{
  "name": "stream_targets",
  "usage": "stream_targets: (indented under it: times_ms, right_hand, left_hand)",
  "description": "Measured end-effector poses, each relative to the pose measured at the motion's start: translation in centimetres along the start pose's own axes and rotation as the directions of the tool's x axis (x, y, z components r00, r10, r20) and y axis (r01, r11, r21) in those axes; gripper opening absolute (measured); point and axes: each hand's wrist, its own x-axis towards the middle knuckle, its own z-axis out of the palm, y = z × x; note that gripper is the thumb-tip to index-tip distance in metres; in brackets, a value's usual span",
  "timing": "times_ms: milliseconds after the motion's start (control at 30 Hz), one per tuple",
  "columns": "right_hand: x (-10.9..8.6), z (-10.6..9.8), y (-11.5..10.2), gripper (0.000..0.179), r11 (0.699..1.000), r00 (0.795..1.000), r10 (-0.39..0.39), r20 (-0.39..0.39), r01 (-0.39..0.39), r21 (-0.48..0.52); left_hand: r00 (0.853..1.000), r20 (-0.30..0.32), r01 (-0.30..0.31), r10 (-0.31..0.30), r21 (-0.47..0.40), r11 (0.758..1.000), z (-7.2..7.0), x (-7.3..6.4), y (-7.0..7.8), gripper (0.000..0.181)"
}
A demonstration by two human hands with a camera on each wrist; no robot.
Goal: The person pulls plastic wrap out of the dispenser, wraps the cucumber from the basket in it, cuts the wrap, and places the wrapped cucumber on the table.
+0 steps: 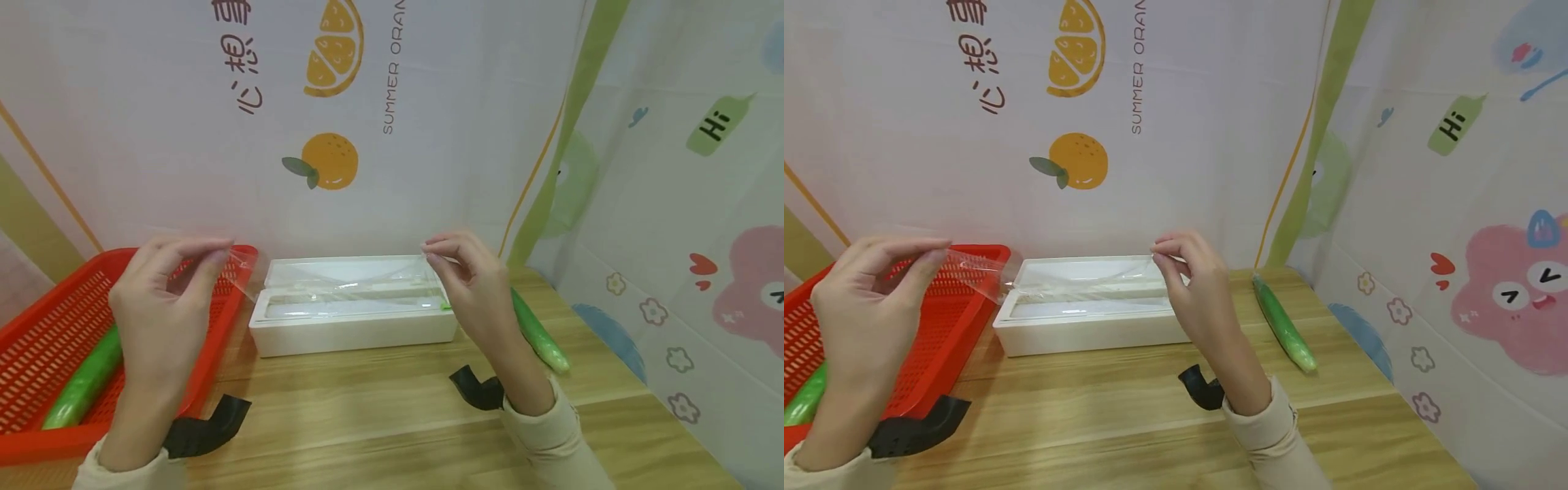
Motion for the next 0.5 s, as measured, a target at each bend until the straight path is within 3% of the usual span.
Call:
stream_targets:
  times_ms: [167,300,400,500]
  right_hand:
    - [-2.0,-2.1,-0.8,0.009,0.996,0.998,-0.068,0.011,0.069,-0.061]
    - [-3.5,-4.1,-1.3,0.012,0.988,0.994,-0.099,0.052,0.105,-0.114]
    - [-4.7,-5.4,-1.4,0.008,0.973,0.99,-0.108,0.094,0.124,-0.193]
    - [-6.1,-6.4,-1.5,0.004,0.946,0.981,-0.118,0.152,0.157,-0.282]
  left_hand:
    - [0.996,0.068,-0.073,0.065,0.123,0.99,-1.5,-0.6,0.2,0.015]
    - [0.978,0.175,-0.147,0.111,0.205,0.968,-3.0,-1.2,-4.6,0.023]
    - [0.947,0.285,-0.216,0.146,0.231,0.949,-4.2,-1.9,-9.8,0.03]
    - [0.886,0.428,-0.305,0.176,0.254,0.918,-5.5,-3.0,-12.1,0.035]
